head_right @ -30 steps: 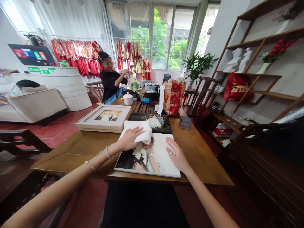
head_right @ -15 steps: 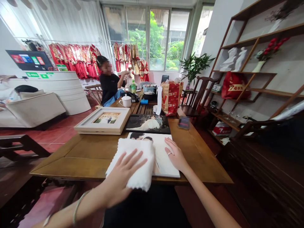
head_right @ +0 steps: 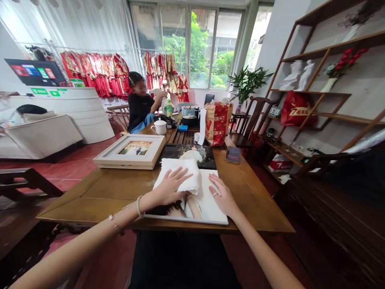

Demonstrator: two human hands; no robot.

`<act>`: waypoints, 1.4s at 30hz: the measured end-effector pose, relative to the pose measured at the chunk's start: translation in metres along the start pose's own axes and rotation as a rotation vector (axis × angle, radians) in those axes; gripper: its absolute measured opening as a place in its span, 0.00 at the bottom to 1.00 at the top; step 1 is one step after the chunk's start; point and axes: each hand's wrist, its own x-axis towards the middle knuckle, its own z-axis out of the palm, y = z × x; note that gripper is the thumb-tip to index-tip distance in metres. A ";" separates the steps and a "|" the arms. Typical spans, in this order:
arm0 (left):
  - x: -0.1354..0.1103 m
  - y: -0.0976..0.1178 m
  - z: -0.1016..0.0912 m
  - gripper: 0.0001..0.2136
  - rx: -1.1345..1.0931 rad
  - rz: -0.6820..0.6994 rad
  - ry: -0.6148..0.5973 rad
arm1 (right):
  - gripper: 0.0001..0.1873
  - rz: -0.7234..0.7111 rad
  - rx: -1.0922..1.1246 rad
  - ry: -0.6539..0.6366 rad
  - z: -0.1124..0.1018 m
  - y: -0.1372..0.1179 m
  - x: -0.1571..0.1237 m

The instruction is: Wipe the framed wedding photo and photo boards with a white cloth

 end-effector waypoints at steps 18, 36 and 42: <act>-0.052 0.077 -0.003 0.39 -0.074 0.046 -0.162 | 0.21 -0.010 -0.022 0.004 -0.014 0.011 -0.001; 0.049 0.059 0.031 0.31 0.023 0.103 0.003 | 0.26 0.128 0.427 0.157 -0.013 0.012 0.006; -0.005 0.096 0.040 0.36 -0.080 0.197 0.045 | 0.25 0.192 0.462 0.247 -0.014 0.009 0.007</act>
